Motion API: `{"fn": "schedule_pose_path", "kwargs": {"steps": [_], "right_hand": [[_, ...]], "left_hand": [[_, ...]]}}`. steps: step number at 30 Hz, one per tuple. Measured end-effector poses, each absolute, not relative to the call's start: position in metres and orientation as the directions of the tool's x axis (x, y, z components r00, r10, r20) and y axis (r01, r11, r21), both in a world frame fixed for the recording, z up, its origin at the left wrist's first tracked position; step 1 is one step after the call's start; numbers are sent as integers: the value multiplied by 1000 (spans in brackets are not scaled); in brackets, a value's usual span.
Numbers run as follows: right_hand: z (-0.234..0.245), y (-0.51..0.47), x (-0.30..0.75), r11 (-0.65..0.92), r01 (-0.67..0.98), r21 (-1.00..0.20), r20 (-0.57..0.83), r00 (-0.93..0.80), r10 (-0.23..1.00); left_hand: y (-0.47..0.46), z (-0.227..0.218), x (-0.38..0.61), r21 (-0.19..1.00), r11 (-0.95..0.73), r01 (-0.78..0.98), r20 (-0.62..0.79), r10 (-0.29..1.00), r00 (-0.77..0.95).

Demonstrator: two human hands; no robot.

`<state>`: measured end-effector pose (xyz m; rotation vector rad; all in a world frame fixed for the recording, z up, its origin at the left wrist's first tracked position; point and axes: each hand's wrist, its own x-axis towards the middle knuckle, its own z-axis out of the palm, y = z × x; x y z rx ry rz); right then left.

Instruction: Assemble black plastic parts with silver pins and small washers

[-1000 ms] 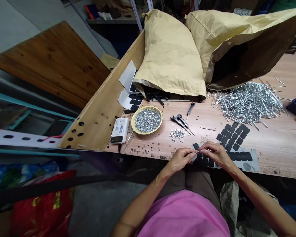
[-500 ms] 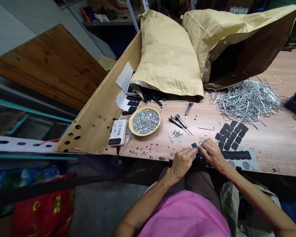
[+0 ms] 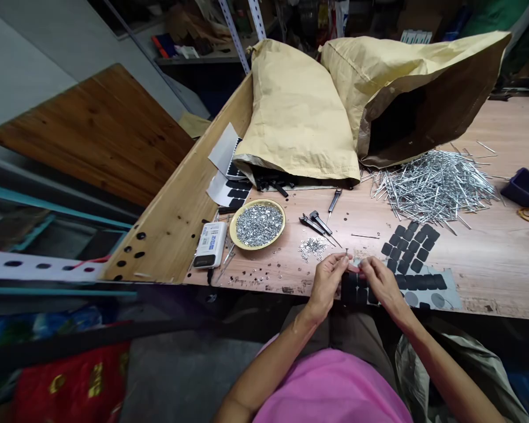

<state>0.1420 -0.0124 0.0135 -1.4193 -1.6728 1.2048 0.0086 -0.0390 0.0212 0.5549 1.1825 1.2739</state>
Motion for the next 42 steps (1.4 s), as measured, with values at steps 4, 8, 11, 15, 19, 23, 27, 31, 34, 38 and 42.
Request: {"fn": "schedule_pose_path", "kwargs": {"steps": [4, 8, 11, 15, 19, 23, 27, 31, 34, 38, 42], "right_hand": [[6, -21, 142, -258, 48, -965, -262, -248, 933], [1, -22, 141, -432, -90, -897, -400, -247, 883], [1, -20, 144, -395, -128, -910, -362, -221, 905], [1, 1, 174, -284, 34, -958, -286, -105, 953], [-4, 47, 231, 59, 554, -830, 89, 27, 996], [-13, 84, 275, 130, 896, -424, 255, -20, 967], [-26, 93, 287, 219, 949, -225, 266, -157, 951], [-36, 91, 283, 273, 944, -186, 273, -218, 937], [-39, 88, 282, 268, 961, -71, 278, -239, 930], [-44, 81, 283, 266, 961, 79, 323, -277, 905], [-47, 79, 292, 280, 952, 121, 380, -305, 873]], "left_hand": [[-32, 20, 22, 910, 174, -376, -277, 930, -240], [-26, 15, 34, 966, 106, -235, -178, 935, -306], [-16, 11, 33, 995, 90, -32, -95, 969, -230], [15, 4, 3, 780, 11, 626, 93, 987, -134], [49, -6, -37, 259, -239, 936, 135, 968, 210], [66, -18, -54, 42, -511, 859, 45, 859, 509], [72, -28, -56, -19, -600, 800, 43, 799, 600], [76, -32, -57, -38, -635, 771, 56, 769, 637], [78, -35, -60, -26, -642, 766, 104, 760, 641], [78, -38, -63, 36, -641, 767, 315, 735, 600], [74, -30, -55, 61, -663, 746, 522, 658, 542]]}}
